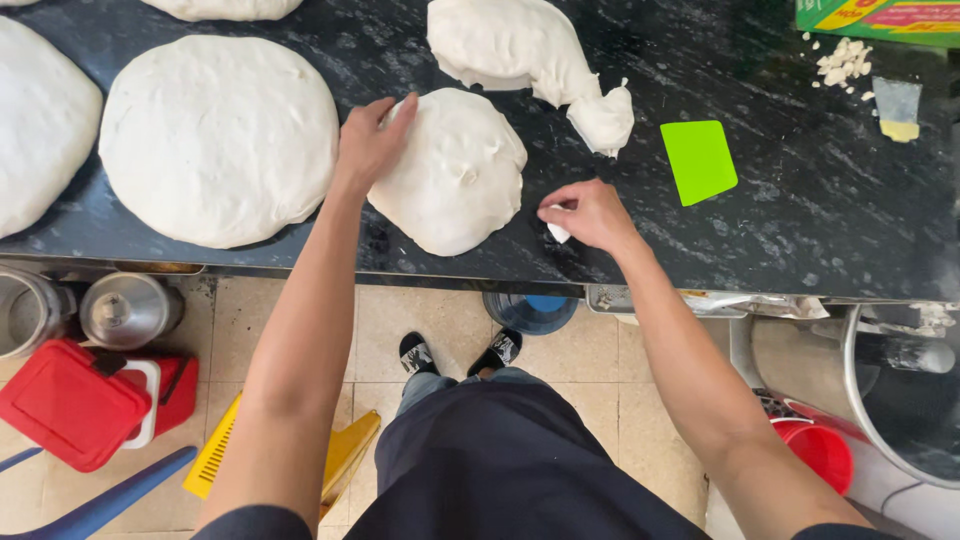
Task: The person kneads and shapes multiple portions of dough on a countertop, using hands and a green plastic scraper to cut and fold the dough. The person repeatedly flattens, folds, and rounds the dough pieces, occasionally weighing them on a scale.
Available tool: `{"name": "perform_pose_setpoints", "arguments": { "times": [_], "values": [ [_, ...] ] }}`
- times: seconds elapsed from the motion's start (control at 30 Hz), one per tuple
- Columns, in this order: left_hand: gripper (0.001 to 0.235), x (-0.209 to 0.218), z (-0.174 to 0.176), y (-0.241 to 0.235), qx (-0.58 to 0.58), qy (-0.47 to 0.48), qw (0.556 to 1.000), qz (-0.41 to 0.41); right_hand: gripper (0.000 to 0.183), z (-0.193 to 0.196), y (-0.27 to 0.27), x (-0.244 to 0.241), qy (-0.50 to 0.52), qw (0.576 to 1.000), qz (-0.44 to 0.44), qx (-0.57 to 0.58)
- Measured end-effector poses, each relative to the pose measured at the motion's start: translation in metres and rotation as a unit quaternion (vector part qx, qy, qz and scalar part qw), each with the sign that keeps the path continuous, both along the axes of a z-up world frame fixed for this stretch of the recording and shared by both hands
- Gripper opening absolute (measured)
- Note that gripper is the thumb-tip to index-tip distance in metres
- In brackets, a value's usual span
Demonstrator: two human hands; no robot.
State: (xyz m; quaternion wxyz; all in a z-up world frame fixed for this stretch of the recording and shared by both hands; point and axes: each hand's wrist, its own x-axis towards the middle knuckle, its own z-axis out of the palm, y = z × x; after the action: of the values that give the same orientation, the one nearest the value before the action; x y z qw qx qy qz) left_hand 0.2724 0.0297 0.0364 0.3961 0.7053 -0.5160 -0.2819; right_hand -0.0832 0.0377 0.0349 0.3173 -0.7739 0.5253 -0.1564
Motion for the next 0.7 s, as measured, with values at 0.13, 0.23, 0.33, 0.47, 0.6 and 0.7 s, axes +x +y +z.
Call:
{"name": "perform_pose_setpoints", "arguments": {
  "times": [0.13,0.23,0.33,0.47,0.6,0.7],
  "values": [
    [0.088,-0.008,0.014,-0.038,0.123,-0.057,0.987,-0.088,0.024,-0.006,0.003,0.011,-0.130,0.973,-0.156,0.113],
    [0.092,-0.007,0.025,-0.053,0.192,-0.065,0.966,-0.163,0.040,-0.017,0.002,0.018,-0.372,0.858,-0.234,0.265],
    [0.084,-0.002,0.035,-0.049,0.163,0.018,0.959,-0.232,0.041,-0.017,-0.015,0.026,-0.440,0.838,-0.215,0.240],
    [0.066,0.001,0.037,-0.016,0.060,0.069,0.944,-0.318,0.040,-0.015,-0.051,0.059,-0.425,0.856,-0.246,0.163],
    [0.056,0.000,0.045,0.000,0.078,0.128,0.943,-0.298,0.042,-0.008,-0.094,0.105,-0.399,0.894,-0.164,0.117],
    [0.036,0.009,0.043,0.007,0.018,0.180,0.947,-0.267,0.050,-0.006,-0.102,0.126,-0.277,0.920,-0.090,0.260]
  ]
}}
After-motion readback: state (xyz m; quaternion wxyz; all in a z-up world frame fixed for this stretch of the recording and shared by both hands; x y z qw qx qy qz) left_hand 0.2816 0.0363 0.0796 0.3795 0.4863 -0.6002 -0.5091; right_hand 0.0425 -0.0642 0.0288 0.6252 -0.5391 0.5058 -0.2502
